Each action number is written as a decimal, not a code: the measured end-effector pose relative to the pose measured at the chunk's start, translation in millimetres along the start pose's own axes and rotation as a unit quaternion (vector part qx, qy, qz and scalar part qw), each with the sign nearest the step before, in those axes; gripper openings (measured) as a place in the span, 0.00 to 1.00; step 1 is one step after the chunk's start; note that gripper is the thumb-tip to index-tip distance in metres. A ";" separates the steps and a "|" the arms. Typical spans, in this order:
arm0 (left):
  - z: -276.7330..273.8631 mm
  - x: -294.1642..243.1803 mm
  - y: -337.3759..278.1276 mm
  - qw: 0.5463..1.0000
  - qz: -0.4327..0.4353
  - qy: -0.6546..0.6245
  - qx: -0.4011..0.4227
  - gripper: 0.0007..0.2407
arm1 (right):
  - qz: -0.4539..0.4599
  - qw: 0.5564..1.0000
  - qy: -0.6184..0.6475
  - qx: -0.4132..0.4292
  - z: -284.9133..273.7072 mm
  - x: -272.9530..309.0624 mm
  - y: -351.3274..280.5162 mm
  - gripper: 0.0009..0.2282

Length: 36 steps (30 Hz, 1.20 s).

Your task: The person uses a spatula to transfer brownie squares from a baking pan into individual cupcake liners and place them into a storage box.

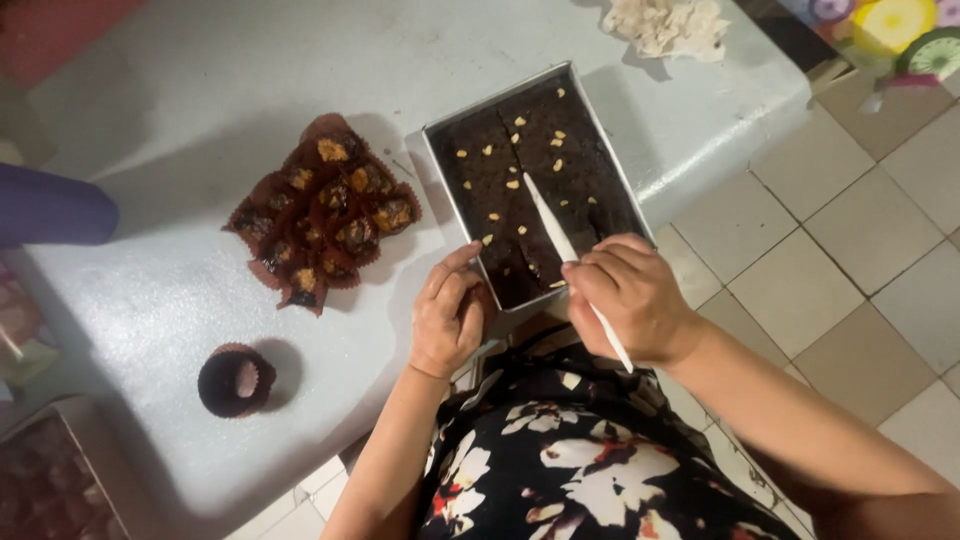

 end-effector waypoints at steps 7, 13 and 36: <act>-1.3 -3.5 0.2 1.000 -0.008 0.007 0.002 0.04 | 0.048 0.991 0.108 0.066 -21.2 -7.3 -16.9 0.04; -0.7 -2.7 -1.8 1.000 -0.003 0.008 -0.002 0.05 | 0.013 0.997 0.039 0.058 -12.2 8.0 -26.3 0.05; -3.2 1.7 -0.8 1.000 0.010 0.004 -0.028 0.04 | 0.021 0.991 0.010 -0.133 11.5 -12.7 61.9 0.05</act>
Point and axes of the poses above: each hand's wrist, its own y-axis towards the middle knuckle, its own z-axis out of the palm, x = y × z, the point moved 7 cm from there along y, towards the middle knuckle, and after that the axes turned 10 degrees about x, right-handed, at the moved point
